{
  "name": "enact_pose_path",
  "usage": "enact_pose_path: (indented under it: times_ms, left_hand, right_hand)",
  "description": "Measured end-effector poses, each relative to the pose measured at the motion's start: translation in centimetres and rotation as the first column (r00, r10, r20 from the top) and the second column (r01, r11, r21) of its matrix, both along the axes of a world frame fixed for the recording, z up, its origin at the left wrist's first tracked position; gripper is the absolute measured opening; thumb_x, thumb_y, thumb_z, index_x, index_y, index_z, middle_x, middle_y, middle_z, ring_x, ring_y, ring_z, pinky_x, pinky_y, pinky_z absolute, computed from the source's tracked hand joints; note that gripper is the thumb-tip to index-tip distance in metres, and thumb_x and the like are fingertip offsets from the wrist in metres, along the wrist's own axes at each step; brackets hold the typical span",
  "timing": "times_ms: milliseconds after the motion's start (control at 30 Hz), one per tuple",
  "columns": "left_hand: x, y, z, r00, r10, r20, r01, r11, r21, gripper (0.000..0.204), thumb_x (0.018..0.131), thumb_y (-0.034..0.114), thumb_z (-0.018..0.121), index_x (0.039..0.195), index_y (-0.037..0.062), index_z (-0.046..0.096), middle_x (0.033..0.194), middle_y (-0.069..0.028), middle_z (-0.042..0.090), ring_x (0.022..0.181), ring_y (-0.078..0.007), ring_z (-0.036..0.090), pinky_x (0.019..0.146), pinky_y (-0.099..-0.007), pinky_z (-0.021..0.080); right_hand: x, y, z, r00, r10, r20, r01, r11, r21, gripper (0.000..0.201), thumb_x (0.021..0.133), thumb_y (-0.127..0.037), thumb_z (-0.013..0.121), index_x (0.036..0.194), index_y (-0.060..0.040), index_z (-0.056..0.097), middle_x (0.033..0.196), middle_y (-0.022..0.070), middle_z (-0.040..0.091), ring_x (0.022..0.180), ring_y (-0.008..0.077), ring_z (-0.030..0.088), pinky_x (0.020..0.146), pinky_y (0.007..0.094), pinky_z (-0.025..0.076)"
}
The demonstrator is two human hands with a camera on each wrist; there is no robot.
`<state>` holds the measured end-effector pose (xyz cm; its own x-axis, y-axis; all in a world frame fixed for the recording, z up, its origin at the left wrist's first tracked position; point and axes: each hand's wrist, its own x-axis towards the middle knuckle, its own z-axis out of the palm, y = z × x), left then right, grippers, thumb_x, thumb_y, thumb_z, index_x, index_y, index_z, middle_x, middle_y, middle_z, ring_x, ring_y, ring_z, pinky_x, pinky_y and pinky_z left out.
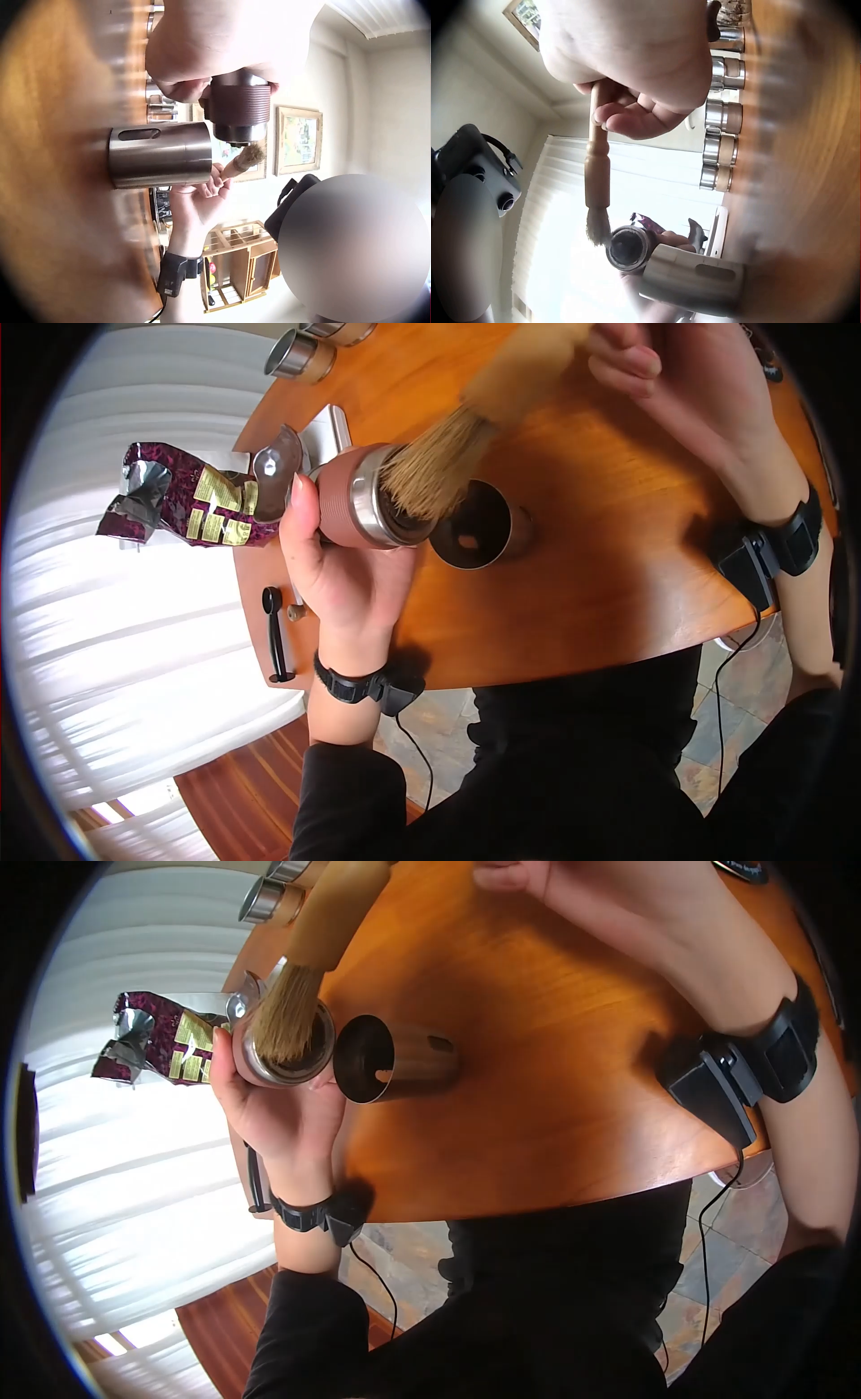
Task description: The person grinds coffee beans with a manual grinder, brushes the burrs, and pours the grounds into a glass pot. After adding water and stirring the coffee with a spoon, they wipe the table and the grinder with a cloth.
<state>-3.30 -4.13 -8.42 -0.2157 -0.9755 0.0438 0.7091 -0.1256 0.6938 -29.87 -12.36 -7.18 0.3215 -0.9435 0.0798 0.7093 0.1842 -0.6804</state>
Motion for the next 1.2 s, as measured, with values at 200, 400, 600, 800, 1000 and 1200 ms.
enact_pose_path:
  times_ms: [200, 400, 600, 800, 1000, 1200]
  left_hand:
    - [0.9, -0.4, -0.6, 0.991, -0.103, -0.081, 0.104, 0.994, 0.011, 0.056, 0.092, 0.047, 0.054, 0.119, -0.0029, 0.054, 0.114, -0.0127, 0.06, 0.107, -0.025, 0.056, 0.098, -0.0407, 0.042]
    - [-0.9, 0.1, 0.1, 0.985, 0.15, 0.083, -0.154, 0.986, 0.055, 0.051, 0.09, 0.045, 0.057, 0.115, -0.0002, 0.055, 0.108, -0.0098, 0.06, 0.101, -0.0224, 0.056, 0.093, -0.0376, 0.043]
    - [-1.0, 0.2, 0.1, 0.988, 0.126, 0.088, -0.132, 0.99, 0.056, 0.05, 0.088, 0.043, 0.058, 0.112, -0.0014, 0.054, 0.106, -0.0128, 0.06, 0.102, -0.0248, 0.057, 0.094, -0.0398, 0.043]
    - [0.4, -0.2, -0.7, 1.0, -0.012, 0.016, 0.013, 0.998, -0.057, 0.047, 0.094, 0.044, 0.049, 0.104, 0.0009, 0.065, 0.118, -0.0153, 0.061, 0.114, -0.0312, 0.056, 0.101, -0.046, 0.044]
    - [-0.2, 0.0, -0.5, 0.992, 0.075, 0.1, -0.074, 0.997, -0.018, 0.043, 0.092, 0.042, 0.051, 0.1, 0.0027, 0.066, 0.115, -0.0141, 0.062, 0.113, -0.03, 0.056, 0.101, -0.0444, 0.043]
    - [-0.5, 0.1, -0.2, 0.992, 0.126, 0.024, -0.128, 0.988, 0.086, 0.051, 0.082, 0.04, 0.062, 0.112, -0.0007, 0.053, 0.105, -0.0148, 0.061, 0.098, -0.0265, 0.059, 0.088, -0.0384, 0.048]
  right_hand:
    - [0.2, 0.1, 0.7, 0.989, 0.129, -0.073, -0.136, 0.985, -0.106, 0.031, 0.097, -0.03, 0.049, 0.078, -0.0072, 0.059, 0.053, 0.0018, 0.055, 0.039, 0.0101, 0.047, 0.039, 0.0238, 0.037]
    - [0.1, -1.0, -0.8, 0.969, 0.076, -0.235, -0.116, 0.98, -0.162, 0.029, 0.096, -0.027, 0.05, 0.076, -0.0071, 0.058, 0.053, 0.002, 0.055, 0.038, 0.0093, 0.045, 0.039, 0.0233, 0.036]
    - [0.0, 0.6, 2.0, 0.985, 0.103, -0.136, -0.116, 0.988, -0.097, 0.03, 0.096, -0.027, 0.049, 0.076, -0.007, 0.057, 0.051, 0.0011, 0.054, 0.038, 0.0091, 0.045, 0.039, 0.023, 0.036]
    - [0.6, -0.8, -0.4, 0.966, 0.07, -0.249, -0.112, 0.981, -0.158, 0.03, 0.097, -0.027, 0.05, 0.076, -0.0067, 0.057, 0.05, 0.0008, 0.052, 0.038, 0.0106, 0.044, 0.038, 0.0235, 0.035]
    - [0.0, 0.5, 1.6, 0.981, 0.145, -0.129, -0.155, 0.985, -0.078, 0.029, 0.096, -0.026, 0.05, 0.076, -0.0059, 0.058, 0.052, 0.0015, 0.053, 0.038, 0.01, 0.044, 0.039, 0.0231, 0.036]
    - [0.4, 0.7, 1.6, 0.968, 0.153, -0.197, -0.169, 0.983, -0.068, 0.03, 0.096, -0.026, 0.051, 0.076, -0.0057, 0.057, 0.051, 0.002, 0.053, 0.038, 0.0094, 0.044, 0.039, 0.0224, 0.035]
